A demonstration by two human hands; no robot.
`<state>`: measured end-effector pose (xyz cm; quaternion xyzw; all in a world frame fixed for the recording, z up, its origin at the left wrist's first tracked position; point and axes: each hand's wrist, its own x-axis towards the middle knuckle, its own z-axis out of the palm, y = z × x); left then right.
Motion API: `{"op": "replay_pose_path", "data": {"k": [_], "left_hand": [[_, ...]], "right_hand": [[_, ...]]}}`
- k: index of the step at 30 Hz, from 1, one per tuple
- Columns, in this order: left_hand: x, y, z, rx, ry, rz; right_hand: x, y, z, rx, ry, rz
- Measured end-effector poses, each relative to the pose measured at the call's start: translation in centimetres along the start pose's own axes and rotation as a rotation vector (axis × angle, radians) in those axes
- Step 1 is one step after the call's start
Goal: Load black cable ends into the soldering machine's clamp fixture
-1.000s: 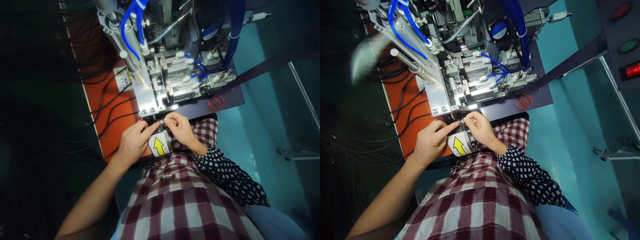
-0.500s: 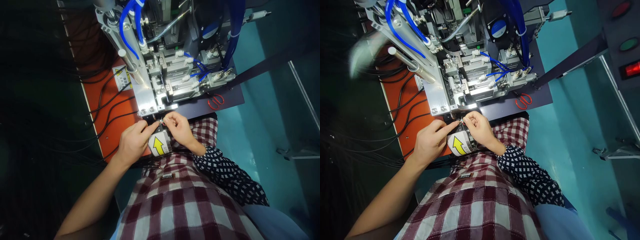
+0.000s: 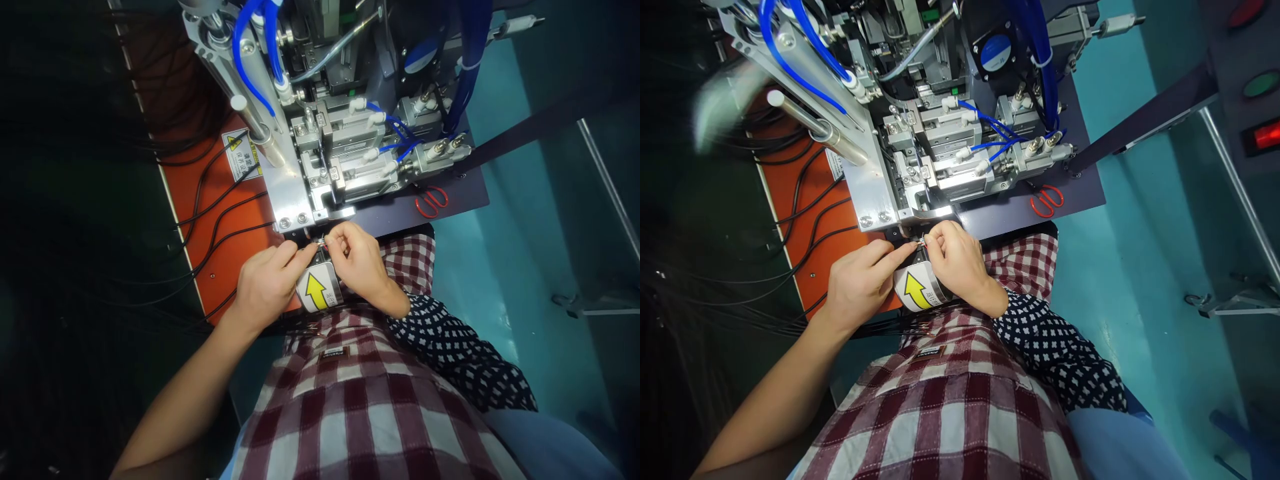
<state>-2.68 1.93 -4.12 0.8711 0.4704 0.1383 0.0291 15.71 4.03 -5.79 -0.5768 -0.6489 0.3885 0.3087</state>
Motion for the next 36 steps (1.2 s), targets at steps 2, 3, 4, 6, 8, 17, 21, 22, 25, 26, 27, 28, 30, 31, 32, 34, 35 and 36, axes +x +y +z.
{"op": "replay_pose_path", "data": {"k": [2, 3, 4, 6, 8, 17, 21, 22, 25, 26, 27, 28, 30, 31, 32, 34, 35, 36], "left_hand": [[0.0, 0.1, -0.1, 0.038, 0.004, 0.021], [0.1, 0.1, -0.1, 0.045, 0.005, 0.028], [0.1, 0.1, -0.1, 0.038, 0.008, 0.029], [0.2, 0.1, -0.1, -0.004, 0.01, 0.018], [0.2, 0.0, -0.1, -0.059, 0.018, 0.002], [-0.1, -0.5, 0.5, -0.122, 0.031, 0.003], [0.0, -0.5, 0.5, -0.101, 0.043, 0.024], [0.0, -0.5, 0.5, -0.099, 0.047, 0.029], [0.0, -0.5, 0.5, -0.105, 0.056, 0.035], [0.0, -0.5, 0.5, -0.111, 0.054, 0.032], [0.0, -0.6, 0.6, -0.118, 0.052, 0.027], [0.0, -0.6, 0.6, -0.126, 0.048, 0.022], [-0.1, -0.7, 0.6, -0.136, 0.047, 0.019], [-0.1, -0.7, 0.5, -0.136, 0.048, 0.022], [0.0, -0.7, 0.5, -0.135, 0.05, 0.025], [0.1, -0.6, 0.4, -0.133, 0.058, 0.032], [0.1, -0.6, 0.4, -0.132, 0.063, 0.034], [0.2, -0.5, 0.3, -0.132, 0.066, 0.036]], "right_hand": [[0.1, -0.1, 0.0, -0.024, 0.002, 0.004], [0.2, 0.0, 0.0, 0.004, -0.014, 0.026], [0.3, 0.1, -0.1, 0.066, -0.044, 0.07], [0.4, 0.5, -0.1, 0.248, -0.131, 0.188], [0.6, 1.0, -0.3, 0.397, -0.194, 0.271], [0.4, 0.7, -0.2, 0.208, -0.024, 0.078], [0.5, 0.3, -0.2, 0.142, 0.044, -0.024], [0.5, 0.3, -0.2, 0.138, 0.045, -0.032], [0.6, 0.5, -0.2, 0.176, 0.017, -0.002], [0.6, 0.6, -0.2, 0.2, 0.007, 0.016], [0.5, 0.7, -0.2, 0.226, -0.005, 0.033], [0.5, 0.8, -0.1, 0.251, -0.015, 0.048], [0.3, 0.9, 0.0, 0.283, -0.022, 0.067], [0.3, 1.1, 0.1, 0.29, -0.022, 0.074], [0.3, 1.2, 0.2, 0.299, -0.024, 0.085], [0.4, 1.7, 0.5, 0.35, -0.043, 0.131], [0.5, 2.0, 0.6, 0.397, -0.057, 0.164], [0.6, 2.3, 0.7, 0.448, -0.064, 0.202]]}}
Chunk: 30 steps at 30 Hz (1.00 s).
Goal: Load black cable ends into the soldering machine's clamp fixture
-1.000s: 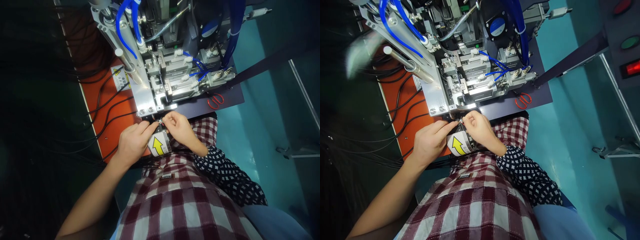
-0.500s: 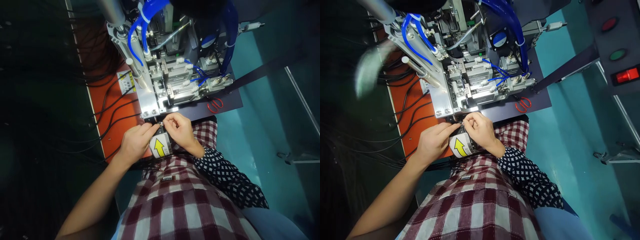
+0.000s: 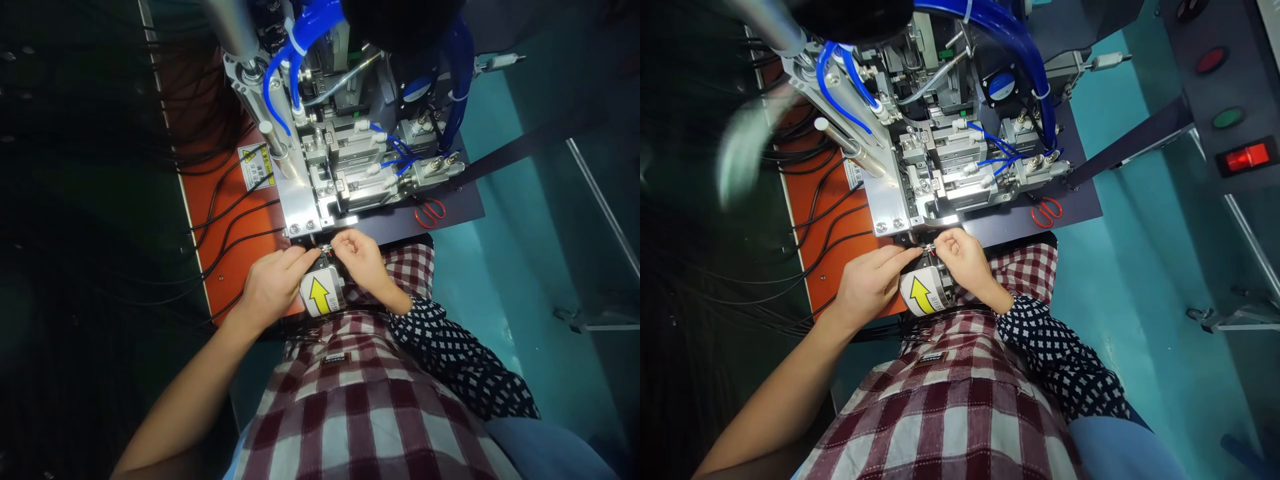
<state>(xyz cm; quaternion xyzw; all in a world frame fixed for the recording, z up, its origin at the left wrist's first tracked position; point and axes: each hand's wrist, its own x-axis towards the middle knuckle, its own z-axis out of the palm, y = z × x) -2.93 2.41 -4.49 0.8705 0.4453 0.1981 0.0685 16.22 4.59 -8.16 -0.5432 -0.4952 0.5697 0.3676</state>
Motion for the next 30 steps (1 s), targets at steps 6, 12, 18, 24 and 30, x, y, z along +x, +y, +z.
{"op": "replay_pose_path", "data": {"k": [6, 12, 18, 24, 30], "left_hand": [[0.3, 0.1, -0.1, -0.004, 0.013, 0.009], [0.3, 0.1, -0.2, -0.019, 0.008, -0.001], [0.2, 0.2, -0.2, -0.03, -0.01, -0.009], [0.2, 0.1, -0.2, -0.028, -0.015, -0.009], [0.1, 0.0, 0.0, -0.031, -0.016, -0.02]], "right_hand": [[-0.4, 0.9, -1.0, 0.107, 0.078, 0.062], [-2.2, -0.3, -0.1, 0.012, 0.022, 0.037], [-2.2, -2.0, -0.1, -0.365, 0.118, -0.196], [-2.2, -1.1, -0.2, -0.304, 0.056, -0.126], [-1.9, -2.2, -0.4, -0.492, 0.092, -0.323]]}}
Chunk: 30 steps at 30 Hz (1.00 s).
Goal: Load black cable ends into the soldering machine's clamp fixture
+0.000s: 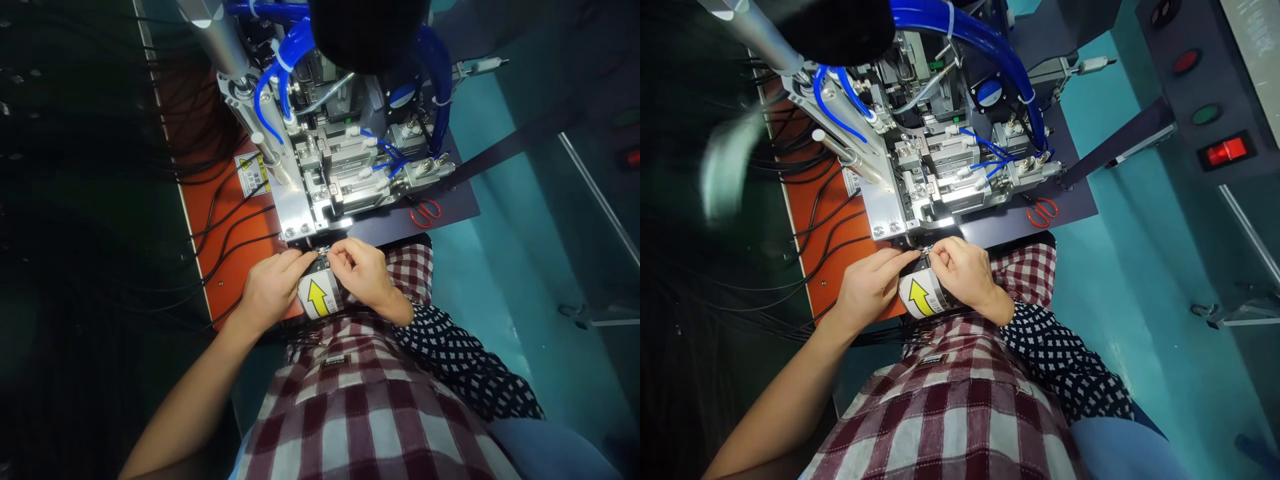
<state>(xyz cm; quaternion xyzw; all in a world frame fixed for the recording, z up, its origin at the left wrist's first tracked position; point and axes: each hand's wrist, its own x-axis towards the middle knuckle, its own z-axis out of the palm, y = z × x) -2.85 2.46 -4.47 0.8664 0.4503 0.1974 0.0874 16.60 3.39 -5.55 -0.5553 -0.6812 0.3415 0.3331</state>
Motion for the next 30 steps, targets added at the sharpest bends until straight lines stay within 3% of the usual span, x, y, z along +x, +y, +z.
{"op": "replay_pose_path", "data": {"k": [2, 7, 12, 17, 23, 30], "left_hand": [[0.0, 0.0, 0.0, 0.006, 0.001, -0.001], [0.0, 0.0, -0.1, 0.001, 0.005, 0.004], [0.0, 0.0, 0.0, -0.004, 0.014, 0.008], [-0.1, -0.1, 0.1, -0.003, 0.01, 0.006], [-0.2, -0.1, 0.2, -0.005, -0.013, -0.016], [0.2, 0.2, -0.3, 0.127, -0.009, -0.037]], "right_hand": [[0.4, 0.1, -0.4, 0.019, -0.037, 0.006], [1.1, 1.7, -0.1, 0.355, -0.206, 0.227], [0.9, 2.5, 0.6, 0.625, -0.228, 0.388], [0.8, 1.7, 1.3, 0.651, -0.14, 0.422], [0.7, 1.2, 2.0, 0.495, -0.09, 0.339], [0.8, 1.8, 2.1, 0.667, -0.134, 0.414]]}}
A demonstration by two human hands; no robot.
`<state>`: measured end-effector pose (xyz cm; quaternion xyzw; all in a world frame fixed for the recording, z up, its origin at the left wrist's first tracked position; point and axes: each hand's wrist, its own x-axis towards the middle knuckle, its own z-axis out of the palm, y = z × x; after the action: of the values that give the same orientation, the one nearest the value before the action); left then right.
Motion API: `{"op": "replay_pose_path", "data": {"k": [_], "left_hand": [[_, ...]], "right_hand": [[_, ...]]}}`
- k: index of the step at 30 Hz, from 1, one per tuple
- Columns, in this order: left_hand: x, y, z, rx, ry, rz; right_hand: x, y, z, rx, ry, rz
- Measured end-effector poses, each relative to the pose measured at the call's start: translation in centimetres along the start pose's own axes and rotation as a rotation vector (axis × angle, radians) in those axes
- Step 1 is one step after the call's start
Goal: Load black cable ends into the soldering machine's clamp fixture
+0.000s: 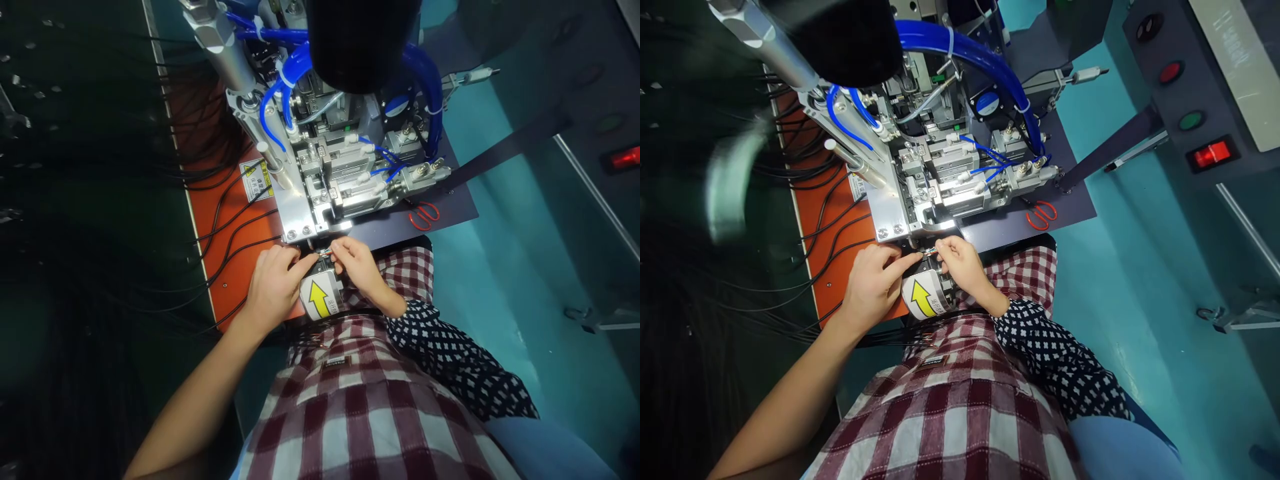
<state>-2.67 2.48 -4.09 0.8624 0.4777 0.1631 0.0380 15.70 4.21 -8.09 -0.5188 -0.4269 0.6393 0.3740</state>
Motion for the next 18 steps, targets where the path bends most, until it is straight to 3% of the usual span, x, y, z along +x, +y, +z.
{"op": "replay_pose_path", "data": {"k": [4, 8, 18], "left_hand": [[-0.1, 1.0, -0.5, 0.053, -0.048, -0.014], [-0.4, 1.9, -0.2, -0.049, -0.107, -0.096], [-1.0, 1.6, 1.3, -0.238, 0.057, -0.164]], "right_hand": [[0.1, 0.1, 0.0, -0.003, -0.019, -0.028], [0.1, -0.1, 0.2, -0.009, -0.03, -0.035], [0.2, 0.3, 0.4, 0.048, -0.046, -0.023]]}}
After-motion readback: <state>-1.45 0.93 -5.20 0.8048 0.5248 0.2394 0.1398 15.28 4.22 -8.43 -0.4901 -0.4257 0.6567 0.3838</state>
